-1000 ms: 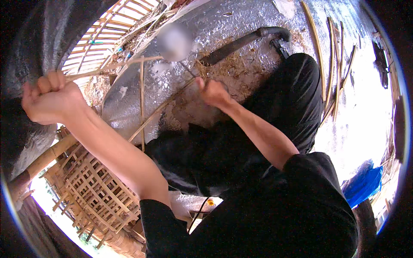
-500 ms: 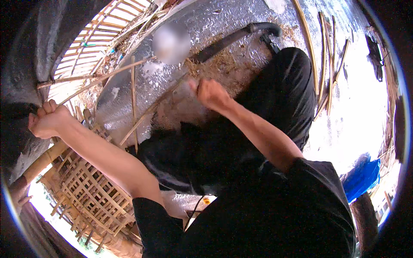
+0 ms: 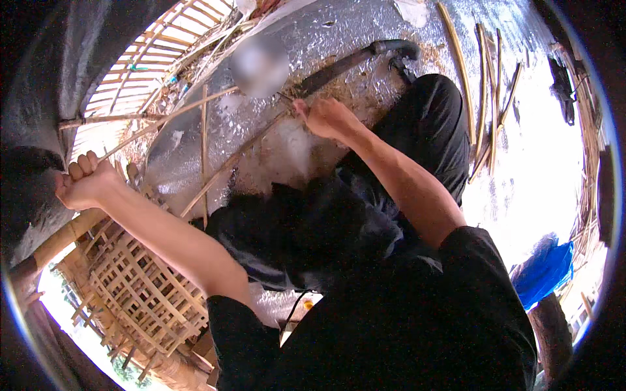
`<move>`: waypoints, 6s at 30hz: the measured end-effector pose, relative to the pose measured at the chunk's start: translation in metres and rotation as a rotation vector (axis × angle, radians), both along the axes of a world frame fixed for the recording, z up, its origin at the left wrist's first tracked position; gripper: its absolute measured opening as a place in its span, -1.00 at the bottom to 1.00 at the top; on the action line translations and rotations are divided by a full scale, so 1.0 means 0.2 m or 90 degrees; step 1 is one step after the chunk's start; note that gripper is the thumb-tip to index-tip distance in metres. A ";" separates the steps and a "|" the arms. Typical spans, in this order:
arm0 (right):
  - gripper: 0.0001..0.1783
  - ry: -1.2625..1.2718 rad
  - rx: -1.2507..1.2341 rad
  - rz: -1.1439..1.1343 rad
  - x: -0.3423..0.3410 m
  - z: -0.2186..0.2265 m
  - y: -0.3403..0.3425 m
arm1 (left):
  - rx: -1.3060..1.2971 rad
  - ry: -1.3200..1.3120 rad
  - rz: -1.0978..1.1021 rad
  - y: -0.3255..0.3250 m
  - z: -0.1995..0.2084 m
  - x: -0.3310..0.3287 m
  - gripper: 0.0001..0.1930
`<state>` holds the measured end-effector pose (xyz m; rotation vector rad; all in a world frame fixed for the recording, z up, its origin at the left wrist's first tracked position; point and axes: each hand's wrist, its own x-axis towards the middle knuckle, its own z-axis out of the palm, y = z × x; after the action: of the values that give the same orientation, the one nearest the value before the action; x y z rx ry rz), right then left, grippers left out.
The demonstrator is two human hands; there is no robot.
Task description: The person carves thin strips of wood using a machete while sitting on the floor. The person holds several strips together, trims the edges to shape them, and then handles a small wooden basket structure.
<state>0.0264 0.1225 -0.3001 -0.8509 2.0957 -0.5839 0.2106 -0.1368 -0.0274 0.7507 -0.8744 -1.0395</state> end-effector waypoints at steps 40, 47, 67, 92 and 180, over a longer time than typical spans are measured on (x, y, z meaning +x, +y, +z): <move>-0.31 -0.079 -0.236 -0.102 0.17 -0.02 -0.14 | -0.246 0.014 -0.617 0.49 -0.13 -0.31 -0.66; -0.47 -0.043 -0.284 -0.088 0.27 0.08 -0.16 | -0.218 0.048 -0.648 0.43 -0.07 -0.31 -0.66; -0.29 -0.011 -0.140 -0.091 0.15 -0.23 -0.09 | -0.160 0.049 -0.587 0.27 -0.07 -0.19 -0.65; 0.01 -0.095 -0.066 -0.061 0.01 -0.05 0.18 | -0.275 0.116 -0.667 0.78 -0.02 0.20 -0.66; -0.58 -0.383 -0.436 -0.289 0.14 0.74 0.59 | 0.254 0.147 -0.005 1.00 -0.54 0.94 -0.81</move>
<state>0.0535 0.2413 -0.1529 -0.4404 1.5165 -1.6369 0.3986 0.0624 -0.1348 0.9365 -0.4766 -1.2986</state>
